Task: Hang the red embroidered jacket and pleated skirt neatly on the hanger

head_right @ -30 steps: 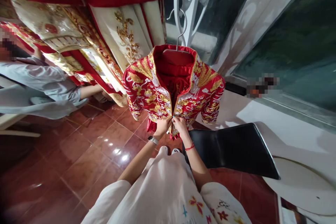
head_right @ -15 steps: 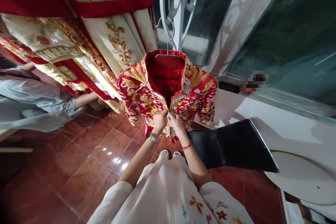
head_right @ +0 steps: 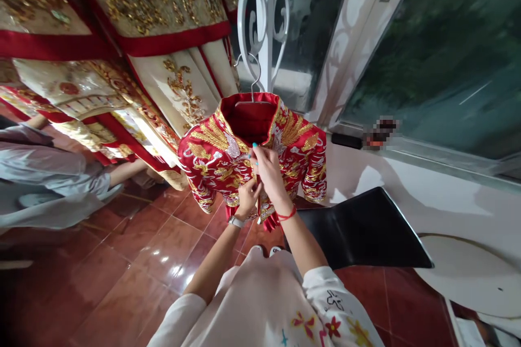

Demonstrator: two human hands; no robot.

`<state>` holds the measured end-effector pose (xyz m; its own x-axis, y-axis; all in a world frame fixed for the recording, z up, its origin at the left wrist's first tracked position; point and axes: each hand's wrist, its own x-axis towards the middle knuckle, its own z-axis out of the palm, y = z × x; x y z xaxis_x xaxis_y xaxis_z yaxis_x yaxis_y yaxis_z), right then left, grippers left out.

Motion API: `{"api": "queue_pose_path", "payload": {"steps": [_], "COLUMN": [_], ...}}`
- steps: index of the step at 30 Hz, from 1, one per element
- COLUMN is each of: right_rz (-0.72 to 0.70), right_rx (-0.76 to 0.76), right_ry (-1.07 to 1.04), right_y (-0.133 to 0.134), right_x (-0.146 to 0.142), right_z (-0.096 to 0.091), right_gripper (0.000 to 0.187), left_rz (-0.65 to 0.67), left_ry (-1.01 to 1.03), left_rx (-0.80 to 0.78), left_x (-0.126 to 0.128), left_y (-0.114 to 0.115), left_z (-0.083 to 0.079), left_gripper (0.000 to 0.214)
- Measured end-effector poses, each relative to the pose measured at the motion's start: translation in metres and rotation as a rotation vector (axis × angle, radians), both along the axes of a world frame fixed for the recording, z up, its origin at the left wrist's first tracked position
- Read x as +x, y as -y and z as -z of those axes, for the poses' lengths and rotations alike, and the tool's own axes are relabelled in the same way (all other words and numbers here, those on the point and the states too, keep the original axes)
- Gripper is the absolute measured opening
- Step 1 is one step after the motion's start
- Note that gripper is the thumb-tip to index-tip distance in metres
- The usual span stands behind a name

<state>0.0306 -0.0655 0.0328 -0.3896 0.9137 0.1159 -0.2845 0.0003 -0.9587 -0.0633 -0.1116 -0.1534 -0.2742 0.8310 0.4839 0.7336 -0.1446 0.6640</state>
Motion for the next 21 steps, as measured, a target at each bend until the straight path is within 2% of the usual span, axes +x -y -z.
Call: {"api": "queue_pose_path", "payload": {"steps": [1,3,5,6,7,8,10,13,15,17,19,21], "right_rz": [0.039,0.275,0.647,0.746,0.776,0.729,0.546,0.358,0.339,0.356,0.42,0.505], "right_rx": [0.08,0.286,0.511,0.599,0.663,0.698,0.664,0.549,0.54,0.567,0.599,0.634], "right_ry": [0.069,0.197,0.299,0.373,0.44,0.485,0.52,0.514,0.505,0.482,0.456,0.422], "right_y": [-0.004,-0.024,-0.057,-0.076,-0.094,-0.112,-0.138,-0.154,-0.153,-0.15,-0.149,-0.15], "right_x": [0.013,0.047,0.082,0.097,0.108,0.116,0.123,0.121,0.118,0.115,0.111,0.107], "right_z": [0.002,0.003,0.003,0.003,0.003,0.004,0.008,0.013,0.015,0.013,0.007,0.0], "right_gripper": [0.042,0.04,0.037,0.039,0.042,0.045,0.05,0.059,0.06,0.057,0.051,0.044], "left_rz": [0.028,0.0,-0.18,-0.298,-0.361,-0.356,-0.352,-0.376,-0.288,-0.14,-0.034,0.016], "left_ry": [0.015,0.067,0.136,0.161,0.184,0.19,0.085,-0.036,0.056,0.226,0.344,0.346], "left_rx": [0.023,0.147,0.345,0.429,0.454,0.412,0.314,0.24,0.216,0.172,0.114,0.059], "left_x": [-0.005,-0.024,-0.054,-0.071,-0.089,-0.106,-0.137,-0.169,-0.185,-0.201,-0.216,-0.231], "left_y": [0.007,0.022,0.031,0.032,0.031,0.027,0.015,-0.008,-0.024,-0.038,-0.046,-0.046], "left_z": [-0.004,-0.018,-0.042,-0.057,-0.074,-0.09,-0.118,-0.138,-0.14,-0.138,-0.141,-0.15], "left_gripper": [0.032,0.024,0.012,0.015,0.028,0.04,0.059,0.065,0.062,0.059,0.057,0.055]}}
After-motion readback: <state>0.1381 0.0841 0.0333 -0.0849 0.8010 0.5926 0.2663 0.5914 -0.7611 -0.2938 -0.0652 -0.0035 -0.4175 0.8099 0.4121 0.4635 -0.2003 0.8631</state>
